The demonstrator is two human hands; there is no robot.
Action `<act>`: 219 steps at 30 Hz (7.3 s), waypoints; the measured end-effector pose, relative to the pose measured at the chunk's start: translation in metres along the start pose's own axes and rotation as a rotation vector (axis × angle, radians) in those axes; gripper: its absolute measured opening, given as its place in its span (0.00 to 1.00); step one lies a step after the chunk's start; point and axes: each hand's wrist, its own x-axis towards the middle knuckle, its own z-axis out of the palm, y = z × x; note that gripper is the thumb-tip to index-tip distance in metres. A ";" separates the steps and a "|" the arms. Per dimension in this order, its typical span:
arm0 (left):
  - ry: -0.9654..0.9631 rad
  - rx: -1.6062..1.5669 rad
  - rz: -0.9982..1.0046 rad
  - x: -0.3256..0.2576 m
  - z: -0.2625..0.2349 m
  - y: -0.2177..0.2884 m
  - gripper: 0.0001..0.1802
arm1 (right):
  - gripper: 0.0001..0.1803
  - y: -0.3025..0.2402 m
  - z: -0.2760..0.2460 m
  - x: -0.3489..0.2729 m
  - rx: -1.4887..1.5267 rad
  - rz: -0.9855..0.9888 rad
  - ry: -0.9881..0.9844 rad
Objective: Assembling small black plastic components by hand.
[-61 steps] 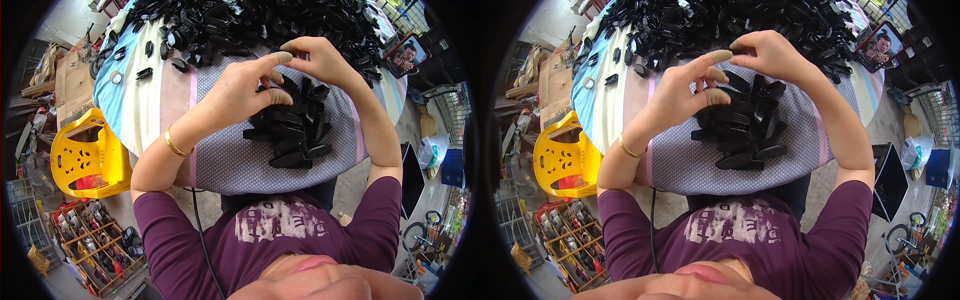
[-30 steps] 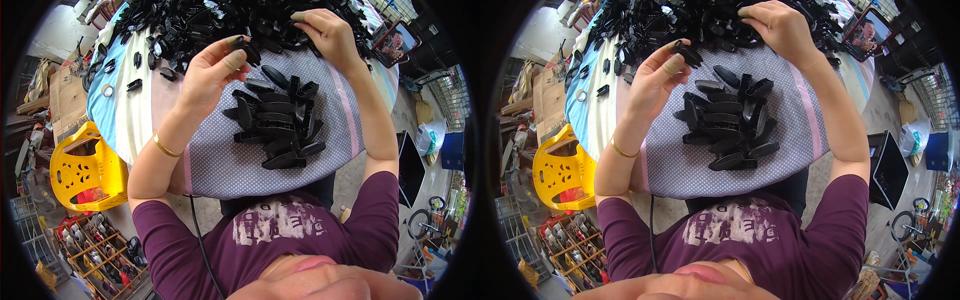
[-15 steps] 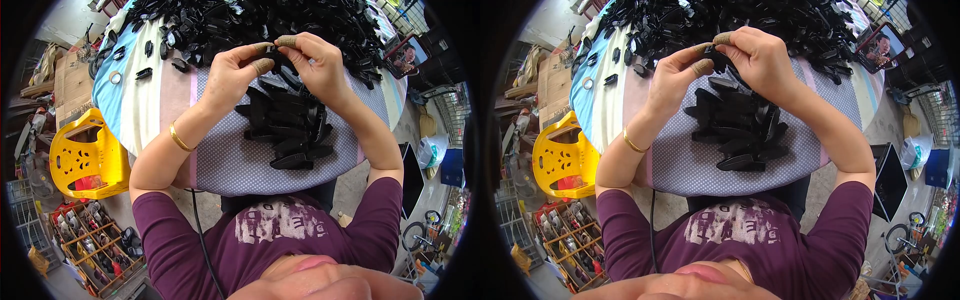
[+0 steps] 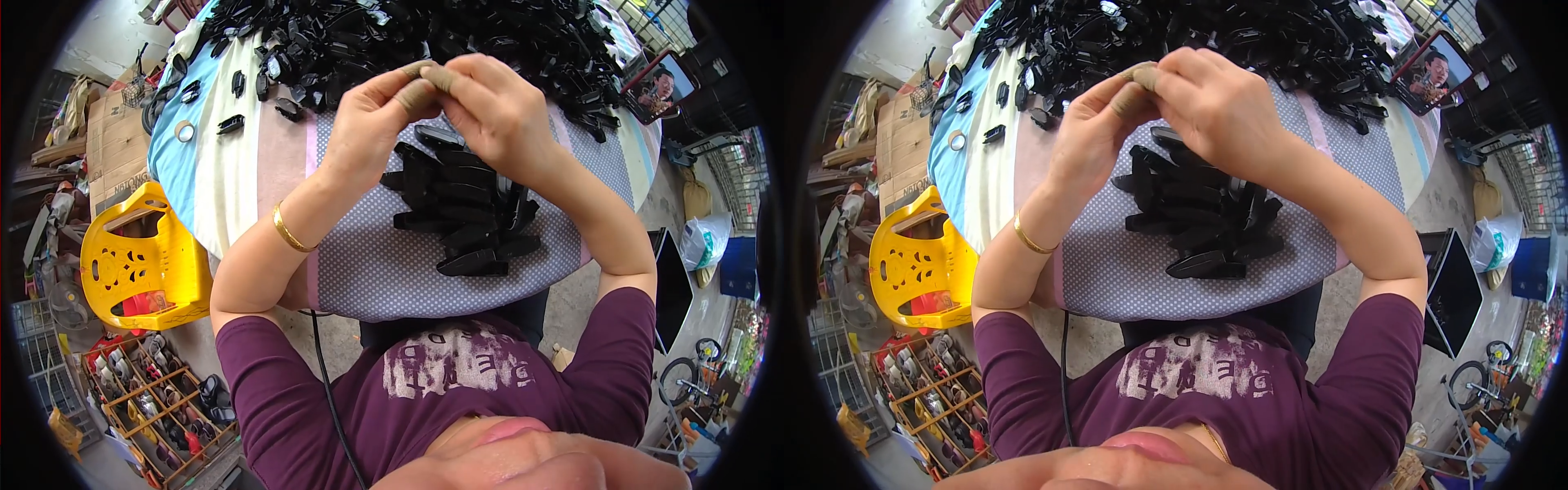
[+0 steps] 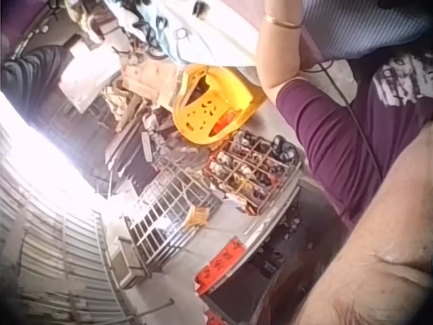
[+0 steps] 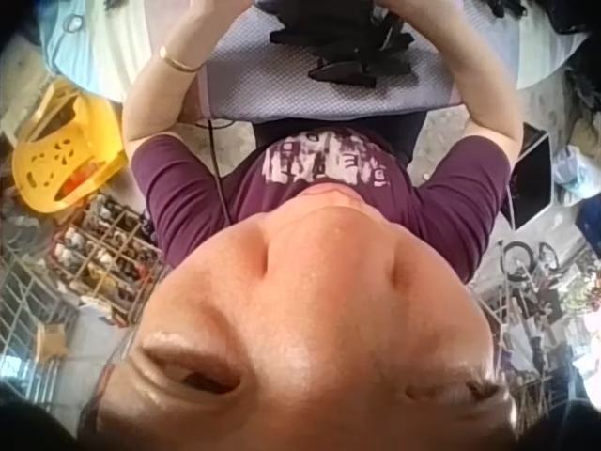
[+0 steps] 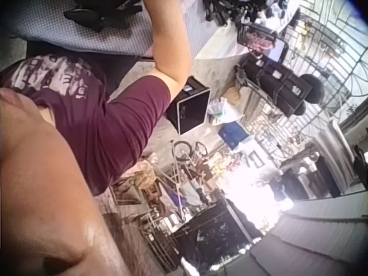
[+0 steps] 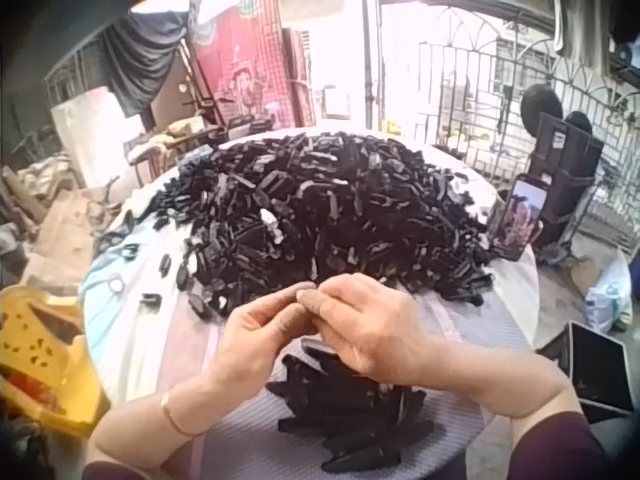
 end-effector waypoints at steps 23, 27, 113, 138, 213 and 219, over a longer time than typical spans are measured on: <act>-0.106 0.098 0.174 0.007 -0.015 0.013 0.13 | 0.14 0.005 0.002 -0.002 0.536 0.365 -0.173; -0.126 0.133 0.204 0.006 -0.011 0.015 0.13 | 0.14 0.007 0.000 -0.004 0.550 0.403 -0.207; -0.066 0.034 0.024 0.011 -0.022 0.008 0.18 | 0.14 0.024 0.001 -0.004 0.906 0.637 -0.075; -0.001 0.181 0.118 0.000 -0.002 0.007 0.20 | 0.09 0.008 0.016 -0.013 0.617 0.498 0.024; 0.100 0.789 0.244 0.017 -0.012 0.004 0.20 | 0.14 0.044 0.002 -0.004 0.853 0.636 -0.059; 0.032 0.483 -0.004 0.017 -0.008 0.005 0.17 | 0.08 0.023 0.008 -0.003 1.089 0.691 0.159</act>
